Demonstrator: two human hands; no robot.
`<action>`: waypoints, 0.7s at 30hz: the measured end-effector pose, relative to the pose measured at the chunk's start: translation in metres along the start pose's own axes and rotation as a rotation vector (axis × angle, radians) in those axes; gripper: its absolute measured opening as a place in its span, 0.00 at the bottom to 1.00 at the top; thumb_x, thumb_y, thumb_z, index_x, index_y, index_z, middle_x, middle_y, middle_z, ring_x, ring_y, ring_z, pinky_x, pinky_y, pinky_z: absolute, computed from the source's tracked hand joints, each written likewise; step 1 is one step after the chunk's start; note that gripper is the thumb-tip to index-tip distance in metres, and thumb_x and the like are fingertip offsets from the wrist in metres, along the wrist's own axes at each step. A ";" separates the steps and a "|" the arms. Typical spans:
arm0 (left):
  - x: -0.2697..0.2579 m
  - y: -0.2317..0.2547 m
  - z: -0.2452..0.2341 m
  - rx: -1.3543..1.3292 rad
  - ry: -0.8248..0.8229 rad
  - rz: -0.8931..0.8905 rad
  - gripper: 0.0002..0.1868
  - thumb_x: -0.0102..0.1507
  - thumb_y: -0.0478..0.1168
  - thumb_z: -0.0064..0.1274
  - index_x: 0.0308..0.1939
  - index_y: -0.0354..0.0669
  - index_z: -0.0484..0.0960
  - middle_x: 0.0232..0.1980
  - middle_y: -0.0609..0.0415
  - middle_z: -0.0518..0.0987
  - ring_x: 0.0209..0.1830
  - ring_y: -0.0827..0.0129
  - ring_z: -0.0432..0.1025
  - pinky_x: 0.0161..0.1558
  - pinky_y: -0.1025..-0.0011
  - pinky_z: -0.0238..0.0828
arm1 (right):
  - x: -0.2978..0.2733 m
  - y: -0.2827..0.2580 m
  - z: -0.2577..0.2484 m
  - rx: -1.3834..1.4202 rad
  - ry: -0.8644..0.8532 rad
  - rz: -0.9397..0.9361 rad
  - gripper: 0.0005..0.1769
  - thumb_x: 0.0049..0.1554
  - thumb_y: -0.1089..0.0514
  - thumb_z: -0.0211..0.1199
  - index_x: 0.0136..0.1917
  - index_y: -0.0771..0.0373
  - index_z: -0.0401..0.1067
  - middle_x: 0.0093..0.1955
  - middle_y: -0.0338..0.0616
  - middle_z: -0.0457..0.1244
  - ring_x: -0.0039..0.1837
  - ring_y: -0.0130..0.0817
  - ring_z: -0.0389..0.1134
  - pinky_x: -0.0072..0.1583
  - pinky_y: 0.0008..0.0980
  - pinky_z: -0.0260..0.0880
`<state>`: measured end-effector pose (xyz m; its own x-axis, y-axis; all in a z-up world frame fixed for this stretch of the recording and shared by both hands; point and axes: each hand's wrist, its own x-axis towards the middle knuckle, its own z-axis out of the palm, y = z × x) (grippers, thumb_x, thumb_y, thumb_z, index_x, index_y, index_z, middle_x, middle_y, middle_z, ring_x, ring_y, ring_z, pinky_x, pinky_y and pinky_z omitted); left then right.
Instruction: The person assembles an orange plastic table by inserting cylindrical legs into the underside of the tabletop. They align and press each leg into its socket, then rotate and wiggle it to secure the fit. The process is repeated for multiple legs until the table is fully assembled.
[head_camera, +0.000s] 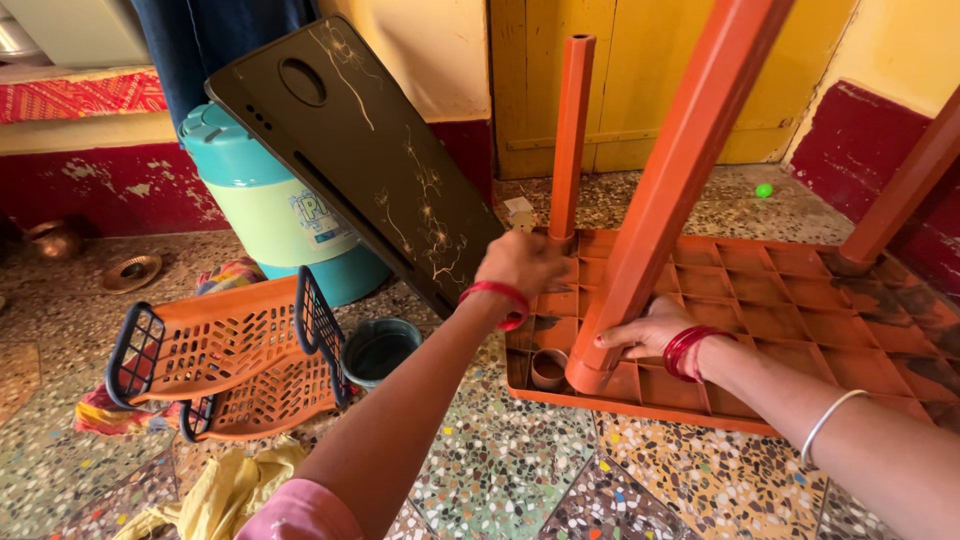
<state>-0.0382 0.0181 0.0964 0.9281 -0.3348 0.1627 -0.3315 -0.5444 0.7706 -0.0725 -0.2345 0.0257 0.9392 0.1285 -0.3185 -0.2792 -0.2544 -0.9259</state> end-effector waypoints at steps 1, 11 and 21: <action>0.003 0.007 0.002 -0.004 -0.021 0.136 0.41 0.48 0.57 0.65 0.63 0.43 0.80 0.64 0.42 0.80 0.64 0.54 0.76 0.65 0.62 0.74 | -0.002 -0.001 0.003 -0.029 -0.008 0.001 0.36 0.40 0.59 0.78 0.63 0.63 0.73 0.61 0.47 0.71 0.64 0.40 0.72 0.64 0.48 0.73; -0.007 0.104 -0.003 -0.452 0.086 0.391 0.50 0.46 0.58 0.73 0.63 0.31 0.72 0.53 0.42 0.83 0.53 0.58 0.80 0.57 0.61 0.78 | -0.042 -0.034 0.049 -0.270 -0.061 -0.095 0.40 0.38 0.57 0.78 0.64 0.62 0.69 0.55 0.47 0.71 0.53 0.37 0.73 0.55 0.42 0.77; -0.021 0.116 -0.031 -0.486 0.252 0.379 0.46 0.50 0.57 0.69 0.64 0.38 0.67 0.51 0.45 0.81 0.46 0.62 0.81 0.50 0.63 0.83 | -0.043 -0.053 0.040 -0.531 -0.134 -0.223 0.32 0.39 0.52 0.78 0.56 0.62 0.77 0.49 0.44 0.72 0.49 0.34 0.73 0.49 0.32 0.74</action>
<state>-0.0913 -0.0142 0.2016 0.7932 -0.2125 0.5707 -0.5834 0.0037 0.8122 -0.1061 -0.1882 0.0804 0.9204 0.3458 -0.1825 0.0935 -0.6478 -0.7560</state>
